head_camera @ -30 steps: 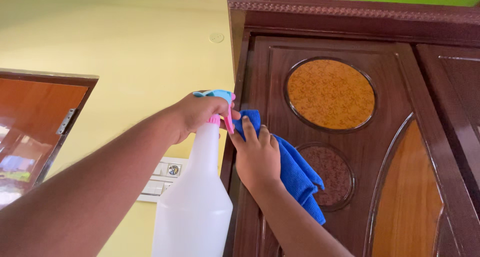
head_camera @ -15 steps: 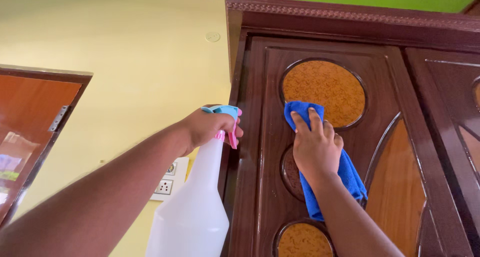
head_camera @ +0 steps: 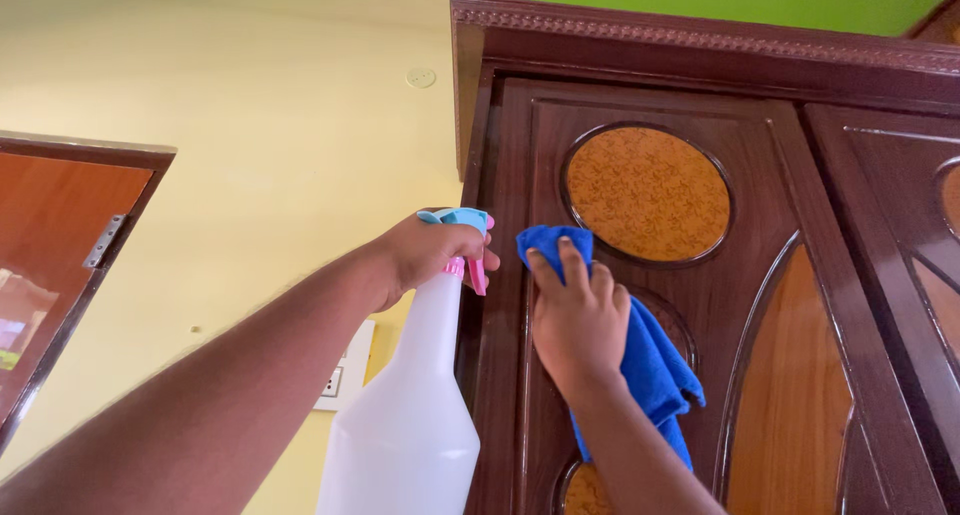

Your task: The person cleans a wooden double door by spraying a cleaning solution from a bottle and wiping the surface with a blue cloth. The person systematically wipes the door panels, handles, and decorative inlays.

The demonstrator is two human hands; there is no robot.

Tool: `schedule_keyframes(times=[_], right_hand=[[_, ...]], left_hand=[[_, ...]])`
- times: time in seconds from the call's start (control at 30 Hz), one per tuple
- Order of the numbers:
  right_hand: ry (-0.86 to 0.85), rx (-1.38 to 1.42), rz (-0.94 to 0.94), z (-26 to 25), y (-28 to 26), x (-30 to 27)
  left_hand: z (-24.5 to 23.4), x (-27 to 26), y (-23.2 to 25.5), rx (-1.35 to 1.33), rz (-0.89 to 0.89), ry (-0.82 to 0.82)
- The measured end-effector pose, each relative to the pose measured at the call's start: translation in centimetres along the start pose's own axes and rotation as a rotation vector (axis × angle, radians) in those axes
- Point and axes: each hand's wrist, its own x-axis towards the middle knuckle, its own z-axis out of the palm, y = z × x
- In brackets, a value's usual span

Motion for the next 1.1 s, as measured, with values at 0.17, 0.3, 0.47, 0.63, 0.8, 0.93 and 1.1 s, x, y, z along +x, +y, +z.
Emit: schedule_keyframes(times=[0.17,0.3,0.47,0.63,0.8,0.93,1.1], right_hand=[[0.032,0.024,-0.106,-1.0,-1.5,-0.9],[-0.102,0.037,-0.173,-3.1,-1.5,-2.6],[-0.258,0.052,-0.191,-4.8,-1.2,-4.1],[-0.278,0.014,-0.163,-2.3,0.9,0.2],[-0.293,0.028,-0.063,1.3,2.2,6.7],[-0.335,0.015,0.039,2.8,1.6,10.1],[-0.385,-0.028,0.108,2.1,-0.8,8.9]], left_hand=[[-0.4,-0.1,0.1,-0.004,0.015,0.01],[-1.0,-0.7,0.5,0.02,0.011,0.026],[-1.5,-1.2,1.0,0.055,-0.002,0.052],[-1.6,-1.1,1.0,0.045,-0.004,0.034],[-2.0,-1.2,0.2,0.068,-0.057,0.035],[-2.1,-1.0,-0.1,0.079,-0.049,0.043],[-2.7,-0.8,0.1,0.104,-0.041,0.05]])
